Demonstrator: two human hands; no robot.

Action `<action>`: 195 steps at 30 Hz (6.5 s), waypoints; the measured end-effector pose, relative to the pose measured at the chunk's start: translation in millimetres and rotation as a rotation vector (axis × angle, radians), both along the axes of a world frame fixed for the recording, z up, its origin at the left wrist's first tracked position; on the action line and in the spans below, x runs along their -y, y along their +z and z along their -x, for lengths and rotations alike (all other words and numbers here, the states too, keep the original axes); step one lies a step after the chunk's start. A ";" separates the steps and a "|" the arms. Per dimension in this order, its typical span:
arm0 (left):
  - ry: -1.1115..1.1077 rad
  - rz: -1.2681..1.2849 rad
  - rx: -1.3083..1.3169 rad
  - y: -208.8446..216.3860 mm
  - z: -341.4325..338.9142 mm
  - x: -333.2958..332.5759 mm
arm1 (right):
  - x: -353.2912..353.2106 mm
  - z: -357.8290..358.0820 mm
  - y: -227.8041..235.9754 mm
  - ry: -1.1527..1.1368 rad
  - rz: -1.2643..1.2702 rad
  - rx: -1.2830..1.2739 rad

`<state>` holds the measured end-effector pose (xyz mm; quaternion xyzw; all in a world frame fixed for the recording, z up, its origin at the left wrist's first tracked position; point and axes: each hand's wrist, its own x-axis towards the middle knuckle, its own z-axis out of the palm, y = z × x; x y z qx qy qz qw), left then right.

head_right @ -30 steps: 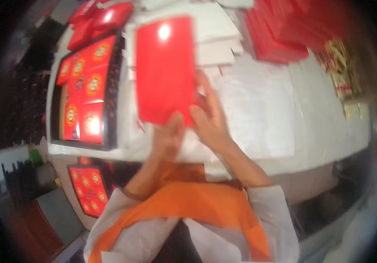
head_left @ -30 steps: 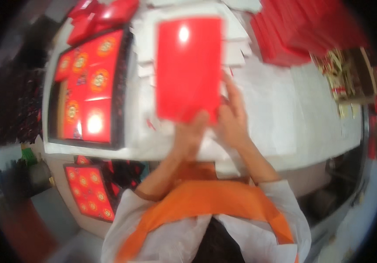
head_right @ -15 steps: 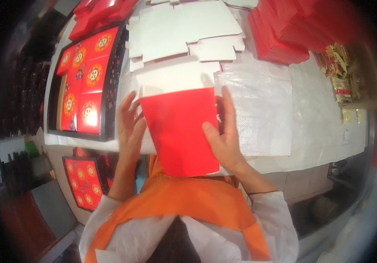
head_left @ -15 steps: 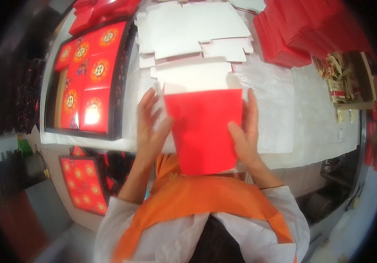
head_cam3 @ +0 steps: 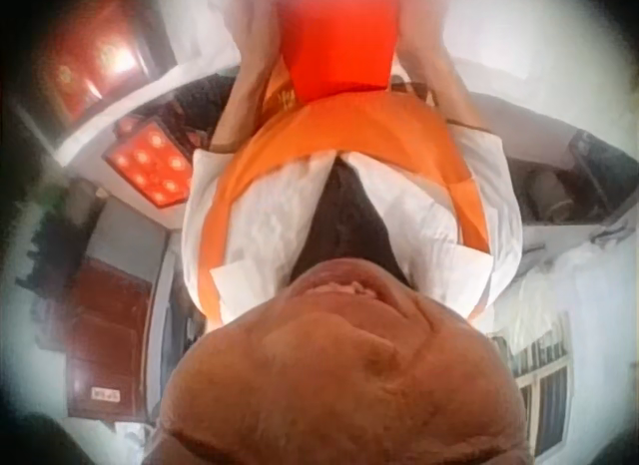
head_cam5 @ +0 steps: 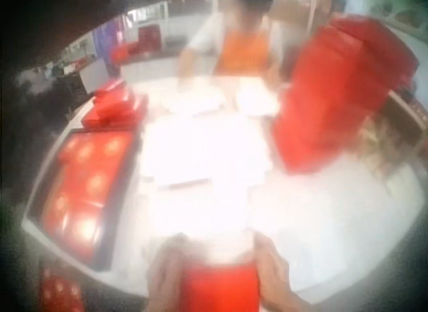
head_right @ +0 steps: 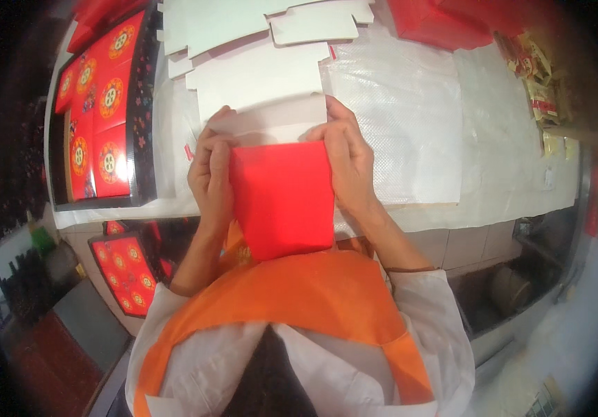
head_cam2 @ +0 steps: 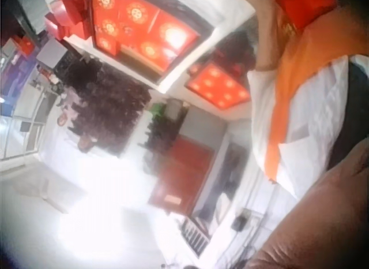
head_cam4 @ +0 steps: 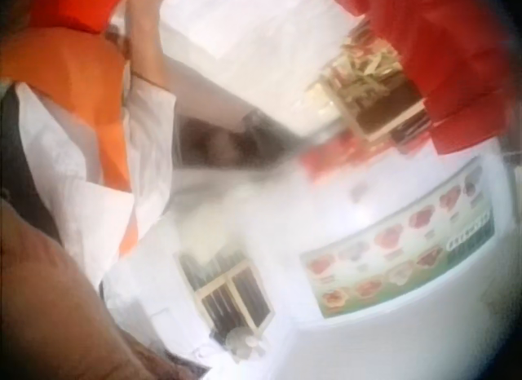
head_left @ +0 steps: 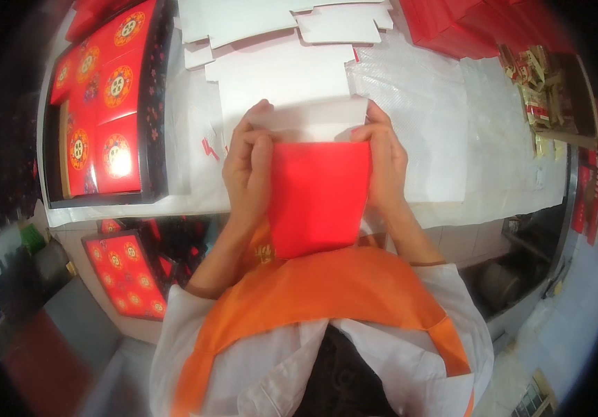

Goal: The person assembles small red gift boxes by folding flat white cardboard pieces into rectangular shapes. They place a small wrapped item inside each box, fold the flaps to close it, and stack the finished boxes on the table. The process is repeated continuously with a steady rhythm.

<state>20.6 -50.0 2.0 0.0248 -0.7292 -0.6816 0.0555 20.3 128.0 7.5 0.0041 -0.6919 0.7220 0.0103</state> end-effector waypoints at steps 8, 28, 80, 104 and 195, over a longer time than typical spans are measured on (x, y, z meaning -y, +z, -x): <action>0.064 -0.235 -0.089 12.0 7.4 -7.2 | 11.6 9.2 5.9 -0.145 0.391 0.050; -0.097 0.068 0.067 21.9 13.2 -0.7 | 3.5 14.6 5.9 -0.065 0.243 0.098; 0.134 0.051 0.452 -0.3 51.1 60.5 | -489.3 163.1 -62.5 -0.560 -2.219 0.265; 0.067 0.076 0.028 9.8 50.4 35.0 | -97.2 89.9 10.6 -0.143 -0.102 -0.031; -0.430 0.073 0.059 -9.3 -53.3 -8.5 | -49.4 27.4 25.5 -0.407 0.220 -0.031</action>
